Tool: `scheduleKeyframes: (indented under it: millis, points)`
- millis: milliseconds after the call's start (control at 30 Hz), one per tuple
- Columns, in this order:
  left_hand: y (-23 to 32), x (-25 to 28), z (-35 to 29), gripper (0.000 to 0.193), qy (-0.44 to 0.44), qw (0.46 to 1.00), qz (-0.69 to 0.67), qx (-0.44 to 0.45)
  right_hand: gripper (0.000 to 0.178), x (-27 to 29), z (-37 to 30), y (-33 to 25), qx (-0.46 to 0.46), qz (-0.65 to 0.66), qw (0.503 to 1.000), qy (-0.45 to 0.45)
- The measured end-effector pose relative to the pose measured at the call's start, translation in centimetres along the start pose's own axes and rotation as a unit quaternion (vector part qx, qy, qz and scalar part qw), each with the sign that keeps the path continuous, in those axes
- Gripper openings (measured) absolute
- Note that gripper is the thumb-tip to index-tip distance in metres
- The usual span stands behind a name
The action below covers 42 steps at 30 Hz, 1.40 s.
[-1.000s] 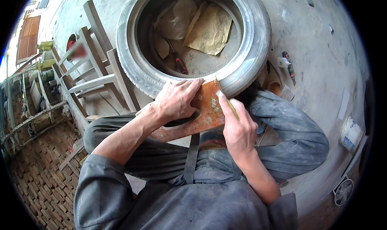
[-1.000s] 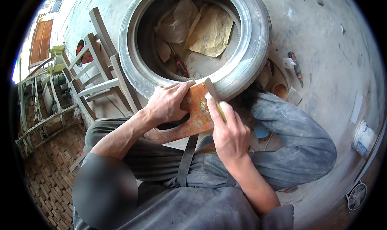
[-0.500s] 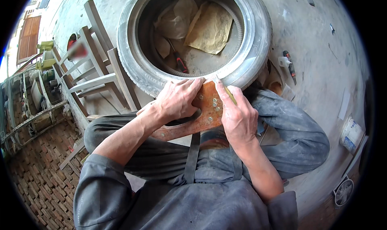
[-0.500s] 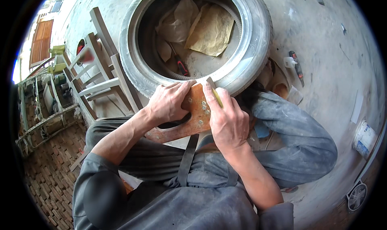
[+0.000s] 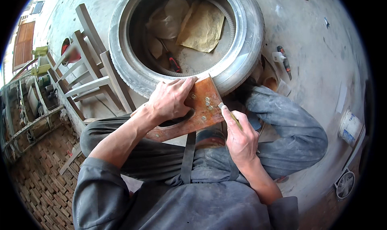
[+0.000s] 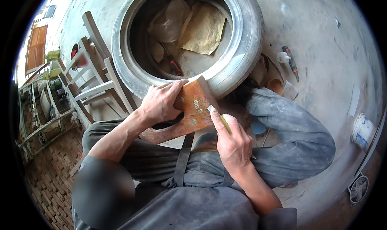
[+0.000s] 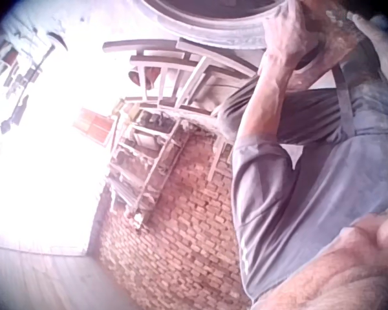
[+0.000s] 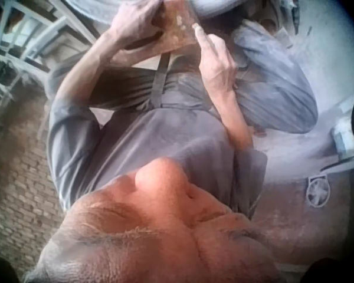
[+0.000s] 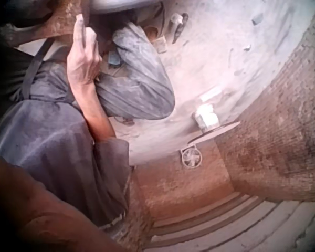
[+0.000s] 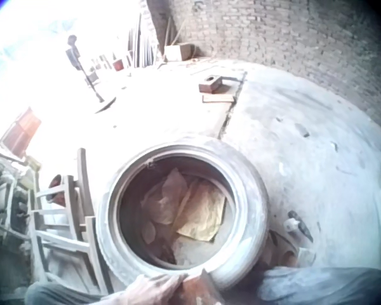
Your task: The person carves a decorative pattern into a rectangular wooden piece using a small chisel and then smooths the surface with sandpaper. The person holds the wood on their lap and works on the surface and edges.
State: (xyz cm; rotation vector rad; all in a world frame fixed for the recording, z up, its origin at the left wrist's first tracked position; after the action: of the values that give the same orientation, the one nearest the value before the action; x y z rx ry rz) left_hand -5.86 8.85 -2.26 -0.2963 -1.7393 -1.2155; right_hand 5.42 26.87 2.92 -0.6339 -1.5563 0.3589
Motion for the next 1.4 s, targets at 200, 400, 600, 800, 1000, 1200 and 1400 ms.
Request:
scheduleKeyframes:
  millis: [200,400,600,800,1000,1200,1400]
  points:
    - [0.0,0.0,0.1,0.082,0.004,1.000,0.007,-0.006,0.058,-0.2,-0.1,0.1,-0.010,0.003,1.000,0.014]
    - [-0.3,-0.3,0.2,0.080,-0.013,1.000,-0.006,0.006,0.062,-0.6,0.7,0.0,-0.010,0.000,1.000,0.010]
    - [-0.2,-0.3,0.0,0.079,-0.005,1.000,0.010,0.001,0.060,-0.5,-1.0,0.5,0.001,0.011,0.999,0.037]
    - [-0.2,0.2,0.2,0.074,0.013,1.000,0.002,-0.004,0.057,-0.5,-0.9,0.7,-0.001,0.025,0.999,0.043]
    - [-0.4,-0.1,0.3,0.081,-0.017,1.000,0.002,0.013,0.059,-1.0,0.4,0.5,-0.005,0.025,0.999,0.027]
    - [-0.3,-0.3,0.1,0.081,-0.014,1.000,0.009,0.004,0.060,-0.8,1.0,-0.1,0.004,0.038,0.999,0.035]
    - [-0.4,-0.2,0.0,0.081,-0.009,1.000,0.009,0.005,0.061,-0.6,-0.6,0.8,-0.005,0.024,0.999,0.036]
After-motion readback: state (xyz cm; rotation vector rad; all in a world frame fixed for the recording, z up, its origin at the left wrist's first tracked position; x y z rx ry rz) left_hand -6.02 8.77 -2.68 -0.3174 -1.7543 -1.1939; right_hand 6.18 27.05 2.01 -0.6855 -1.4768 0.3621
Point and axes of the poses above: each hand's wrist, its own z-axis towards the middle knuckle, its own x-axis out of the back of the hand, y = z × x, the point moved 9 cm from there along z, towards the middle knuckle, and after that the axes turned 15 degrees about -x, right-handed, at the moved point
